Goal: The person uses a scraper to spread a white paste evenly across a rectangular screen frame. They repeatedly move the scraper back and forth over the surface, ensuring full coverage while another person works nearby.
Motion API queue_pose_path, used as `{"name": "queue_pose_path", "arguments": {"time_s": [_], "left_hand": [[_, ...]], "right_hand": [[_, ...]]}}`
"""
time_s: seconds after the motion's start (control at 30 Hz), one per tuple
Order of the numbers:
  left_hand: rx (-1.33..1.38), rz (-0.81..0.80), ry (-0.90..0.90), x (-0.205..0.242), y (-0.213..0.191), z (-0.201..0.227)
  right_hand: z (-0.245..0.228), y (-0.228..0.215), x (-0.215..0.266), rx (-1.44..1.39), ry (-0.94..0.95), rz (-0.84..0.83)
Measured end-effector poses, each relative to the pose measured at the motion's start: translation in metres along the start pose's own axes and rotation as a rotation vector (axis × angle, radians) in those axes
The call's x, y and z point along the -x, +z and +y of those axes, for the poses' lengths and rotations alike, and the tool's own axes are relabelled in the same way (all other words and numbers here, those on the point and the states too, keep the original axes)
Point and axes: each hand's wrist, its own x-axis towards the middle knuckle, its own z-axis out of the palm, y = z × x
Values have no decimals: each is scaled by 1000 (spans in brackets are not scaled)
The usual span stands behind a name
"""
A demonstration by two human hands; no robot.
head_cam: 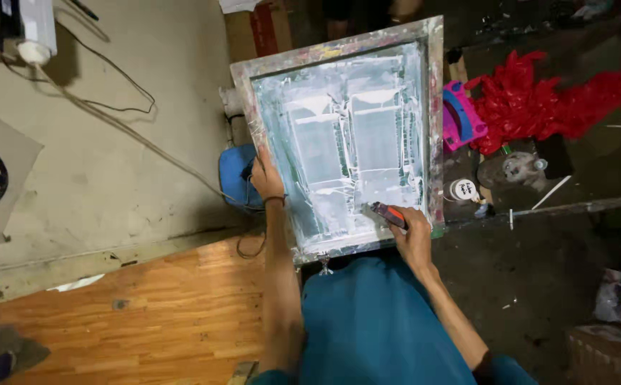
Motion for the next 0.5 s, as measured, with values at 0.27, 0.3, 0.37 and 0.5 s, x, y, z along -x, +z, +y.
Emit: {"name": "queue_pose_path", "arguments": {"time_s": [0.27,0.3,0.37,0.5], "left_hand": [[-19,-4,-75,-7,2,-2],[-39,-10,-101,-4,1,6],[-47,-4,-124,-14,7,-10],[-98,-27,-123,-29,10,-21]], "right_hand": [[12,-6,-21,-53,-12,-5],[15,-6,-23,-68,-6,-4],[19,-6,-28,-78,-9,-1],[26,-10,-44,-79,-1,8]]}}
